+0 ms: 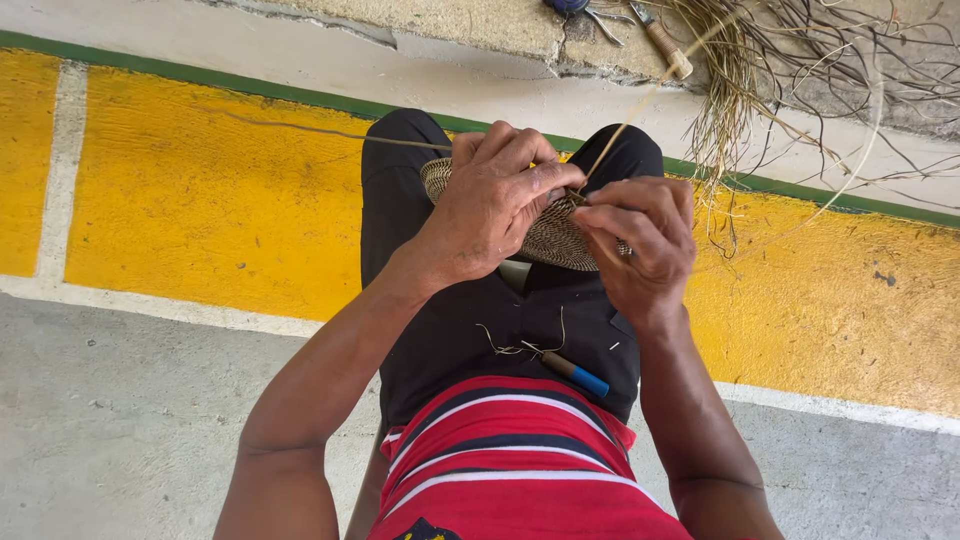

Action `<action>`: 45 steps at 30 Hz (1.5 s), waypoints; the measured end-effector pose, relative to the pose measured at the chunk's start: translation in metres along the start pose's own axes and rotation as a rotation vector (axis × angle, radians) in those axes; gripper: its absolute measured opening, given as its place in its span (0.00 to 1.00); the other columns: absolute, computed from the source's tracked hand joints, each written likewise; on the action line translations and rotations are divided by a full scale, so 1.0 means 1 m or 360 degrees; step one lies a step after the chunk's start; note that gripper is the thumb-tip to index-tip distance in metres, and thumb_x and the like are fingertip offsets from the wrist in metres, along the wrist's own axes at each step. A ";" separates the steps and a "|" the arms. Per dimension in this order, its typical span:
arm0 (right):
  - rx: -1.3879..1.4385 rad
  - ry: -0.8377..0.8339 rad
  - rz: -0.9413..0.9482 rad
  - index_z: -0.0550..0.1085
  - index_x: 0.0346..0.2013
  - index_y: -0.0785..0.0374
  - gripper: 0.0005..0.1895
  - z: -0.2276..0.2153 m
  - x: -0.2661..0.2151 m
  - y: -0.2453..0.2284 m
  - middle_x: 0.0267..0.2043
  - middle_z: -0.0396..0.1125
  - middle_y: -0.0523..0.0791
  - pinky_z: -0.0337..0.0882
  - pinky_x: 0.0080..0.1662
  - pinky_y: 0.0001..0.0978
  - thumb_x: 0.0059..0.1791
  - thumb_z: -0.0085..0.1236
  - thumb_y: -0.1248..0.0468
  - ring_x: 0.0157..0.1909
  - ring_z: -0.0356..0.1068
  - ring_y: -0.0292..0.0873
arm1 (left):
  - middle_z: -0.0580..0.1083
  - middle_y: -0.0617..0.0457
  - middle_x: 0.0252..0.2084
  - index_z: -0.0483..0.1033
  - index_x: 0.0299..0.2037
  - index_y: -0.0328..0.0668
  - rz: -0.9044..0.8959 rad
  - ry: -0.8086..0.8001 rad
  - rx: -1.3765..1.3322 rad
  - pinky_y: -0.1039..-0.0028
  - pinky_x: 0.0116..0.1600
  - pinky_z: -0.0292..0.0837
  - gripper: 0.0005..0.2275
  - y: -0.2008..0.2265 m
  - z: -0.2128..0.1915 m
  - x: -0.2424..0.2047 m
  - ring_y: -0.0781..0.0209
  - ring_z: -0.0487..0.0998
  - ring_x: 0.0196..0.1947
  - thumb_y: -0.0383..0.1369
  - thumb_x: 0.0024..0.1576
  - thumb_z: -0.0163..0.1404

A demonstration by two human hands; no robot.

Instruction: Weaving a circular base or brim of a basket using thin fiber strips and an awl.

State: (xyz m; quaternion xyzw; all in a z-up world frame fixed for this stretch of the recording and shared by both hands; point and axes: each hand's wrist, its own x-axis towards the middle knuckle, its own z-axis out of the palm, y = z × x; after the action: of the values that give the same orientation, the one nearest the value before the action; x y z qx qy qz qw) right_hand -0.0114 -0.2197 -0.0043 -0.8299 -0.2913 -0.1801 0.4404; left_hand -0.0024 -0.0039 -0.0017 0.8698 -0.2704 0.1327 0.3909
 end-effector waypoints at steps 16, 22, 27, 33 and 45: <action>0.0941 -0.1285 0.0378 0.75 0.45 0.68 0.07 -0.012 0.058 0.065 0.39 0.71 0.41 0.72 0.45 0.27 0.54 0.58 0.67 0.42 0.69 0.34 | 0.70 0.62 0.46 0.73 0.63 0.61 0.0109 0.0084 0.0074 0.60 0.61 0.55 0.20 0.014 -0.003 -0.031 0.59 0.69 0.50 0.28 0.62 0.55; 0.0834 -0.0469 0.0172 0.72 0.48 0.69 0.09 -0.008 0.075 0.192 0.42 0.67 0.48 0.77 0.48 0.34 0.61 0.54 0.64 0.43 0.71 0.41 | 0.71 0.62 0.47 0.73 0.63 0.57 0.0126 0.0072 0.0087 0.60 0.61 0.55 0.18 0.028 0.001 -0.031 0.60 0.69 0.51 0.29 0.62 0.56; 0.0840 -0.0041 0.0672 0.69 0.50 0.67 0.08 -0.018 0.064 0.148 0.44 0.68 0.46 0.83 0.45 0.34 0.62 0.58 0.66 0.38 0.73 0.37 | 0.71 0.60 0.47 0.76 0.59 0.53 -0.0024 0.0106 0.0176 0.59 0.61 0.56 0.17 0.027 0.001 -0.011 0.58 0.69 0.51 0.28 0.59 0.55; 0.0636 -0.0430 0.0080 0.76 0.50 0.68 0.10 -0.022 0.048 0.052 0.42 0.72 0.48 0.76 0.45 0.31 0.59 0.57 0.63 0.43 0.73 0.38 | 0.69 0.59 0.43 0.78 0.55 0.49 -0.0098 0.0158 0.0368 0.61 0.56 0.58 0.12 0.022 0.016 0.021 0.58 0.68 0.49 0.30 0.61 0.56; 0.0323 -0.0158 0.0180 0.67 0.23 0.64 0.24 0.004 0.048 0.046 0.24 0.66 0.42 0.60 0.25 0.28 0.64 0.53 0.63 0.22 0.65 0.32 | 0.75 0.62 0.44 0.79 0.47 0.49 -0.0184 0.0115 0.0371 0.62 0.53 0.57 0.06 0.032 0.000 0.006 0.59 0.69 0.47 0.31 0.61 0.57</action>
State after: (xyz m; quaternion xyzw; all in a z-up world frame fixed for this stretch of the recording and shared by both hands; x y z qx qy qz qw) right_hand 0.0551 -0.2209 -0.0085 -0.8040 -0.2824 -0.0832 0.5166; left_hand -0.0156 -0.0243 0.0204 0.9181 -0.1884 0.1717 0.3035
